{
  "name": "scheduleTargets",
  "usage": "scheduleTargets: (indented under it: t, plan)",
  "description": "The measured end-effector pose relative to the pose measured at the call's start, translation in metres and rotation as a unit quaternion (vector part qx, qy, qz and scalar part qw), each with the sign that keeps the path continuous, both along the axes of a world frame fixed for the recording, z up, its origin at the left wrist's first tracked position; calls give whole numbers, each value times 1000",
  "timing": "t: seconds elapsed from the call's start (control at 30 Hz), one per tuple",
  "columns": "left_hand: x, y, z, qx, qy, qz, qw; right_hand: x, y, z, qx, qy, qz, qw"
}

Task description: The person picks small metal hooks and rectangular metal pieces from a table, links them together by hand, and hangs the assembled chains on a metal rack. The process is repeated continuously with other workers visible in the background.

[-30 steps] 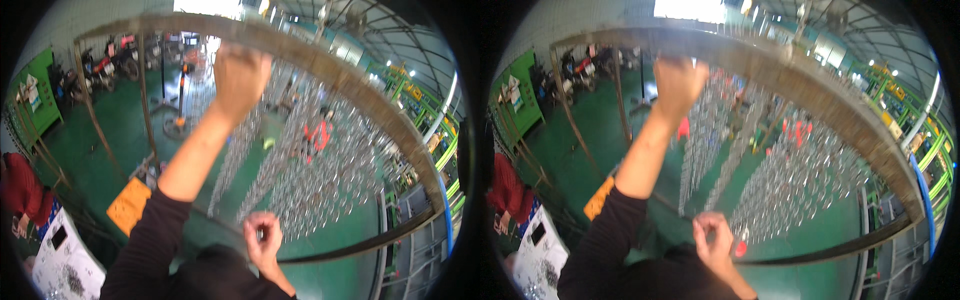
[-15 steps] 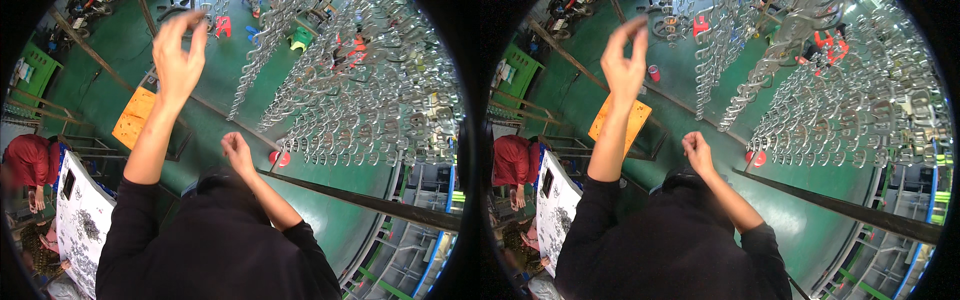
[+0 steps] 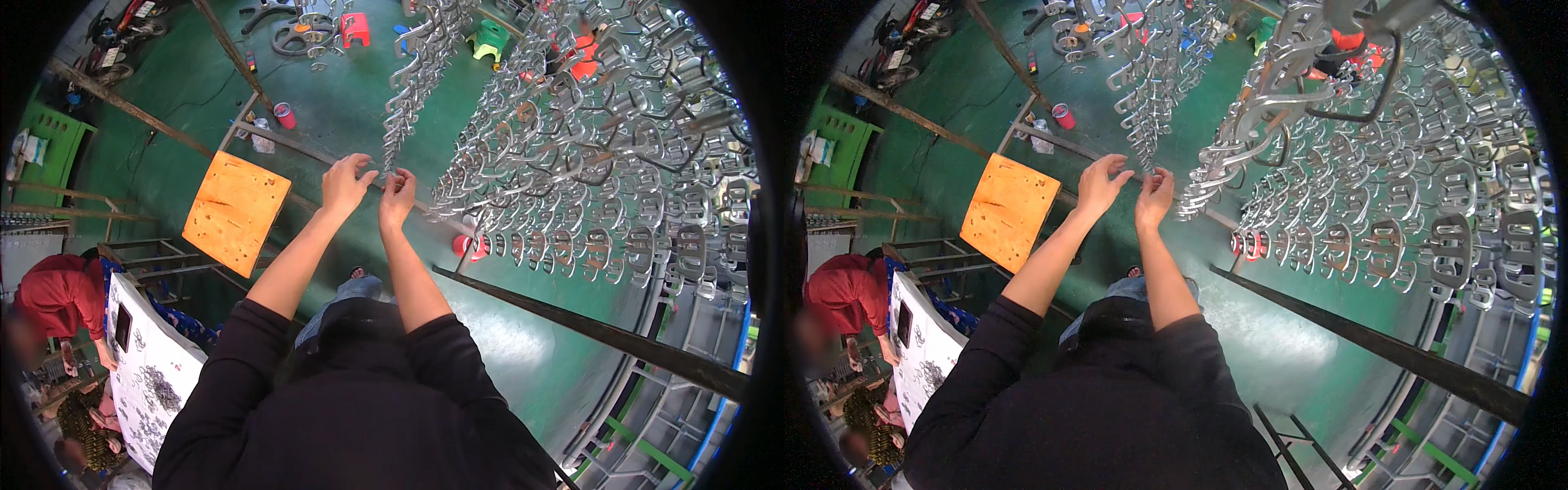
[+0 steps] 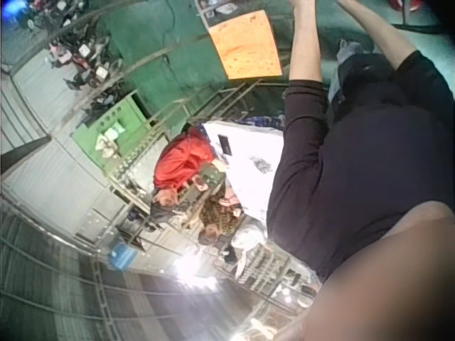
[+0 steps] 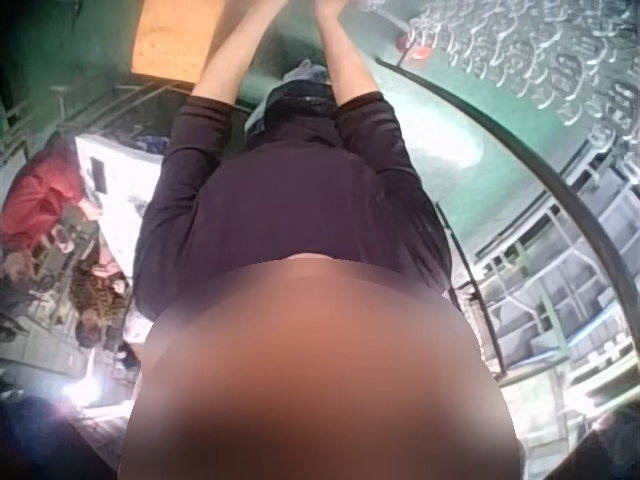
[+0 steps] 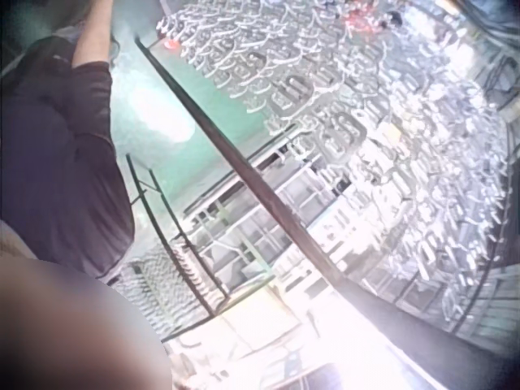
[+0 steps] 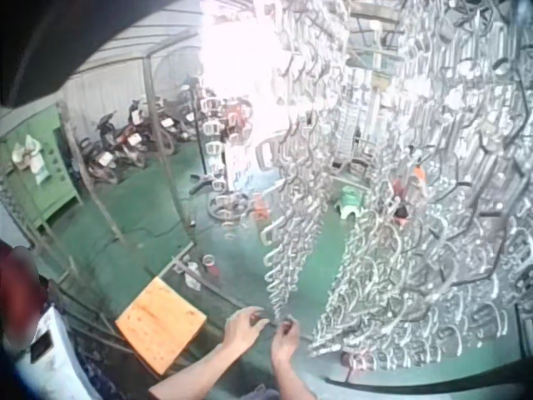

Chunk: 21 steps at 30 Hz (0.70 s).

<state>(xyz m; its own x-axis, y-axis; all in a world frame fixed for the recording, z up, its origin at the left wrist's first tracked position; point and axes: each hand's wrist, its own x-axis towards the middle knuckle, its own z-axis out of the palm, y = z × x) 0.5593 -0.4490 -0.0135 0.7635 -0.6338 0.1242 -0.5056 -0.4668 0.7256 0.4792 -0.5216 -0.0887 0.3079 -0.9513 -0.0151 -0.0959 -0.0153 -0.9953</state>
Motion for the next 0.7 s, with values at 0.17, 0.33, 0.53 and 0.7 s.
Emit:
scheduleTargets:
  t: [0.17,0.33,0.53,0.7]
  plan:
    - [-2,-14,-3,4,-51,1,999,2,0,8,-28,8,8,1000]
    - [1,-9,-3,38,-110,5,993,-1,1,15,-47,35,40,997]
    - [1,-3,0,40,-126,-3,991,0,5,21,-53,30,45,997]
    - [1,-4,1,36,-116,-8,993,-4,6,24,-54,61,52,995]
